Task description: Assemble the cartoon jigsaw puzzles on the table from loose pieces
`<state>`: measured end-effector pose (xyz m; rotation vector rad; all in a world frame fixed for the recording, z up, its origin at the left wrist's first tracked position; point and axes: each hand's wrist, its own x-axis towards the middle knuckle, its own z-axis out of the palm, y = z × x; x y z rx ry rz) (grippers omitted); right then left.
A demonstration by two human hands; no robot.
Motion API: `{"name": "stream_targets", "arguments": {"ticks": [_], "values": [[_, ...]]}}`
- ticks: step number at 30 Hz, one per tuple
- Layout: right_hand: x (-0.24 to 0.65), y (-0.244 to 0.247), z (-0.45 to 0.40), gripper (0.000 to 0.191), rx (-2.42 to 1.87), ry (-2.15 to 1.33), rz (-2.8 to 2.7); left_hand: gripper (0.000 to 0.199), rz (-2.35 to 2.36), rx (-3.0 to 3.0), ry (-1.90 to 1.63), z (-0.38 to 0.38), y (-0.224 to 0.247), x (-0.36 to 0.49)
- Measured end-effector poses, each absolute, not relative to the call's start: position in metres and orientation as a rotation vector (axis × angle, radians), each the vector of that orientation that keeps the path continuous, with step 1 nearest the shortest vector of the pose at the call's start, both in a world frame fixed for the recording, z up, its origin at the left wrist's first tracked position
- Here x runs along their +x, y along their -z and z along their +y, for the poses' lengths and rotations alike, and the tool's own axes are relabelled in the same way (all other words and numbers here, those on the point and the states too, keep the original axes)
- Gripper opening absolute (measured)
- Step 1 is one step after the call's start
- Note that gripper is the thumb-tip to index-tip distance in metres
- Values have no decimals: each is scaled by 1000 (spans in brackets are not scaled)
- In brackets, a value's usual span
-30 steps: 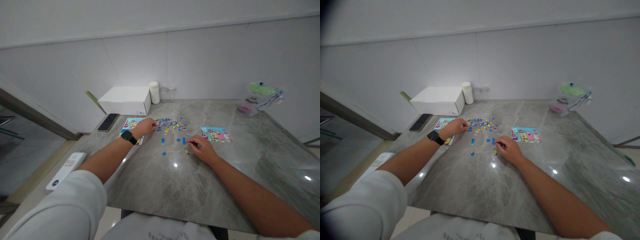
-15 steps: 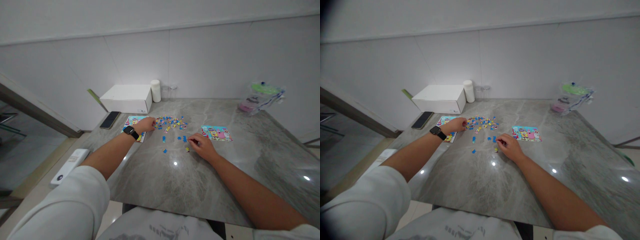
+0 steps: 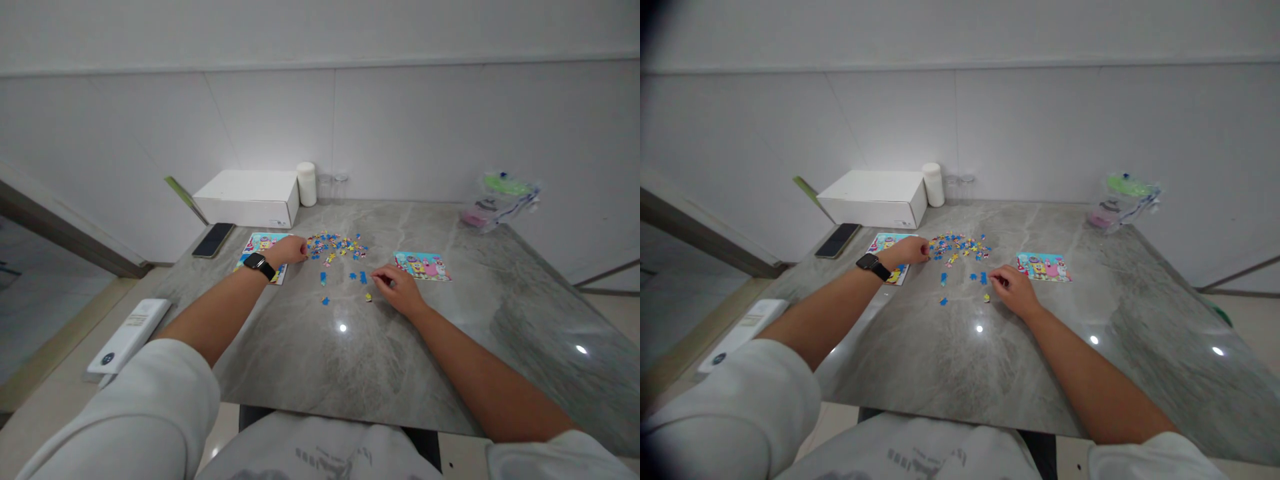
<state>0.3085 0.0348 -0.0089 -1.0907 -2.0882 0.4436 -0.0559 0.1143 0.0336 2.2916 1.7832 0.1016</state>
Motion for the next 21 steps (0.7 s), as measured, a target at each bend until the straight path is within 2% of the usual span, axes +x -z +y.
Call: {"name": "stream_targets", "arguments": {"ticks": [4, 10, 17, 21], "values": [[307, 12, 36, 16, -1042, -426, -2072, 12, 1721, 2276, -272, 87, -39, -52], [306, 16, 39, 14, -1050, -424, -2085, 18, 1424, 2017, -807, 37, -41, -42], [306, 18, 39, 14, -1073, -362, -2089, 31, 1257, 1528, -1067, 4, -20, -33], [307, 19, 39, 15, -1075, -323, -2112, 36, 1229, 1454, -1069, -3, -11, -33]]}}
